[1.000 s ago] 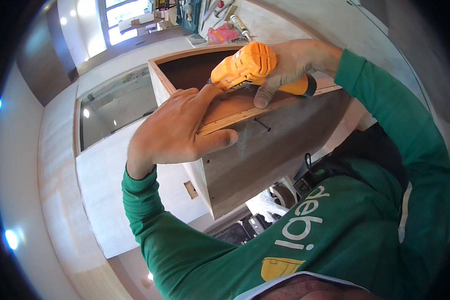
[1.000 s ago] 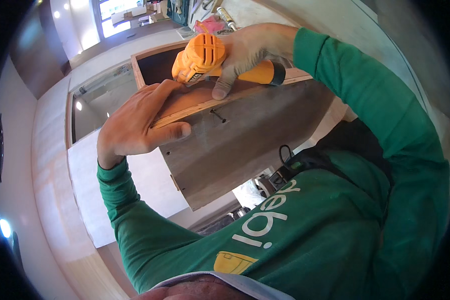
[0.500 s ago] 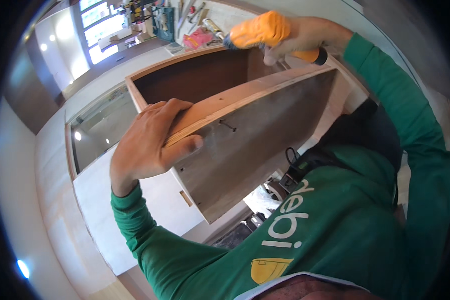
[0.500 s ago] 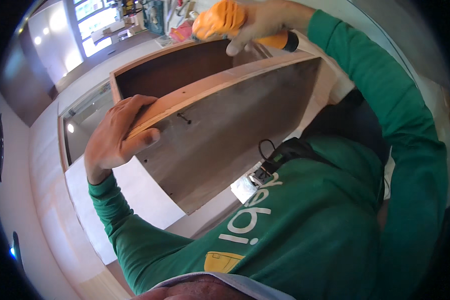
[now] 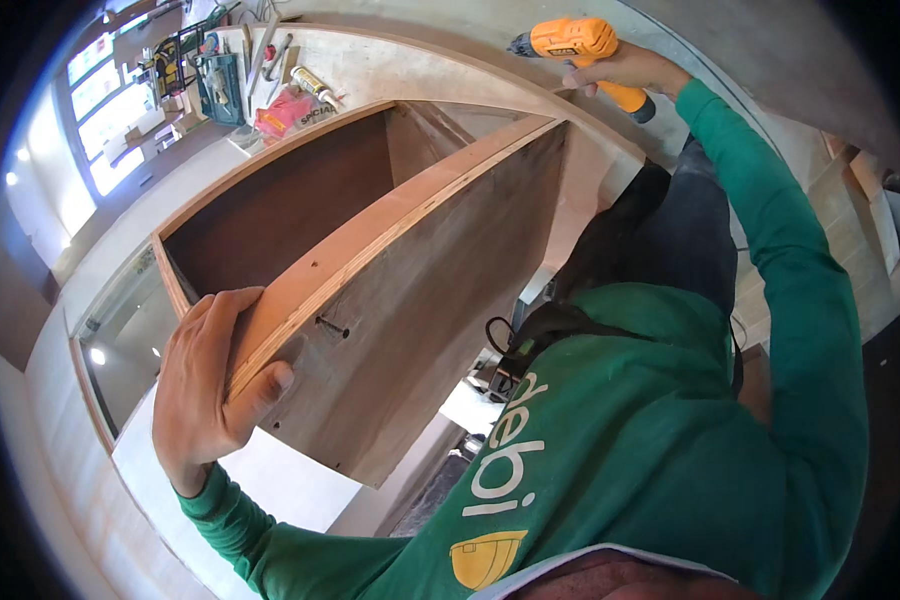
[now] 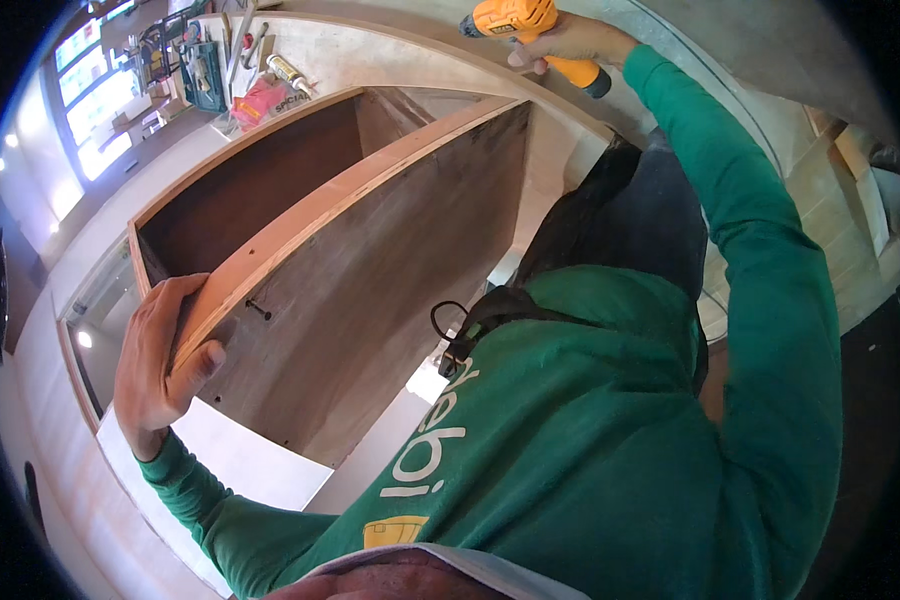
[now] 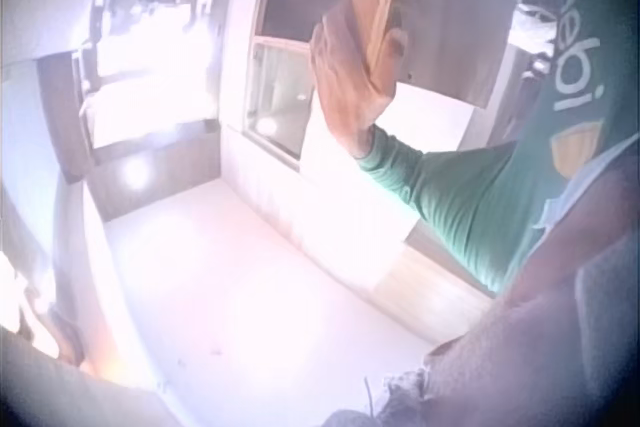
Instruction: The person assembles a wooden cabinet by aligning wooden panels, manually inserting screws, and then driving them into the wood with a power drill.
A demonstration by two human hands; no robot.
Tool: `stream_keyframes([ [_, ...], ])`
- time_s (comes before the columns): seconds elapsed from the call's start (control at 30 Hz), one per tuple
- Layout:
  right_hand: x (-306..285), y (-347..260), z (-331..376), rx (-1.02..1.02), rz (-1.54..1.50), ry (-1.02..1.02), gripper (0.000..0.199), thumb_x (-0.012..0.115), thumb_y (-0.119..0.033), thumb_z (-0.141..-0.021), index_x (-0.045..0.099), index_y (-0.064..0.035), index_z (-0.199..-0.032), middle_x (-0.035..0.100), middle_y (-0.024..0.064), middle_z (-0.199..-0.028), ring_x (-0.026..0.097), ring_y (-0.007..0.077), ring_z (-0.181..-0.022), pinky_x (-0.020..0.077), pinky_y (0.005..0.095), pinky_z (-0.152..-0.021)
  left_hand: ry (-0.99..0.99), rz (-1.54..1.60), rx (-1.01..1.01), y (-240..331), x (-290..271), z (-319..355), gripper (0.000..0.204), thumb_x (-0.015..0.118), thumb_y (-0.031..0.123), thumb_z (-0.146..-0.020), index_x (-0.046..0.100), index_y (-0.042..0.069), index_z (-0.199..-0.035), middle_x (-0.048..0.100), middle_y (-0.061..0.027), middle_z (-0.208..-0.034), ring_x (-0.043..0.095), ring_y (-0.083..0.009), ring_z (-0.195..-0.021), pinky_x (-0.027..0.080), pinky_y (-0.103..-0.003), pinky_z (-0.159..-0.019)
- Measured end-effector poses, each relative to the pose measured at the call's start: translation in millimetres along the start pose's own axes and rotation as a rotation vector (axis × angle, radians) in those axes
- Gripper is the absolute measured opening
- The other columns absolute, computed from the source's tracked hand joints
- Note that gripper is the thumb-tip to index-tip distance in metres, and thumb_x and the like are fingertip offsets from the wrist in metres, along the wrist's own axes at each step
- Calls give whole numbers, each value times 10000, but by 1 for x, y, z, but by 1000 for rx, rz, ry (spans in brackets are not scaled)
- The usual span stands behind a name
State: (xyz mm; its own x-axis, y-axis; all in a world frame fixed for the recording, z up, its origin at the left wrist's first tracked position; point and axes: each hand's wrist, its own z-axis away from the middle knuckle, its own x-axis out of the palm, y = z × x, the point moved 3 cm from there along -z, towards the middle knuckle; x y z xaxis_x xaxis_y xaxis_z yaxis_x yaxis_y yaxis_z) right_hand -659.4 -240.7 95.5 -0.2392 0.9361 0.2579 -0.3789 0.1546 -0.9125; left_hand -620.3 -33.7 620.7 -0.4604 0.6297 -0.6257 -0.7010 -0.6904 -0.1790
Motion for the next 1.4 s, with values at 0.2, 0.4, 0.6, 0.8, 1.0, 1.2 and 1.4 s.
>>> stream_keyframes([
  [0.2,24,33,-65,24,-2,-192,448,827,-363,-864,660,-56,-1145,669,38,-939,666,132,-746,555,315,-748,-66,40,-99,1,-2,-4,794,677,613,-814,604,-84,-1188,630,-224,-916,618,-387,-882,480,-472,-846],
  [0.4,56,24,-123,206,112,-379,431,800,-387,-912,682,-52,-1157,693,21,-949,653,100,-728,563,297,-690,-98,-4,-112,-4,0,6,895,626,696,-831,594,-91,-1257,659,-243,-1017,583,-438,-975,439,-499,-972],
  [0.6,83,53,-152,276,4,-556,478,792,-407,-922,661,-65,-1229,699,9,-983,641,100,-697,576,285,-671,-277,7,-246,-7,-3,0,861,582,672,-894,579,-77,-1320,664,-240,-1160,590,-434,-1120,424,-527,-1028],
  [0.8,87,73,-153,409,61,-656,487,790,-418,-924,655,-75,-1243,686,7,-979,621,96,-683,566,276,-661,-228,-161,-151,-8,-3,18,870,532,682,-951,561,-76,-1377,635,-250,-1326,526,-467,-1323,381,-556,-1124],
  [1.0,86,86,-152,344,79,-615,465,799,-430,-919,661,-68,-1175,656,8,-823,630,93,-654,555,277,-609,-300,-133,-289,-8,-5,15,930,534,744,-907,573,-52,-1386,630,-250,-1325,517,-469,-1335,393,-559,-1126],
  [1.2,92,69,-151,504,-4,-708,368,821,-358,-907,673,-71,-1084,631,2,-761,611,99,-622,538,270,-581,-288,-87,-297,-6,-4,14,911,534,730,-914,574,-45,-1391,633,-243,-1314,530,-460,-1318,390,-560,-1129],
  [1.4,87,93,-172,303,-25,-697,283,799,-303,-922,681,-83,-1055,643,-7,-820,607,89,-659,537,263,-620,-206,-68,-284,-1,-3,9,880,533,702,-923,583,-54,-1371,635,-242,-1291,548,-450,-1277,395,-559,-1107],
])
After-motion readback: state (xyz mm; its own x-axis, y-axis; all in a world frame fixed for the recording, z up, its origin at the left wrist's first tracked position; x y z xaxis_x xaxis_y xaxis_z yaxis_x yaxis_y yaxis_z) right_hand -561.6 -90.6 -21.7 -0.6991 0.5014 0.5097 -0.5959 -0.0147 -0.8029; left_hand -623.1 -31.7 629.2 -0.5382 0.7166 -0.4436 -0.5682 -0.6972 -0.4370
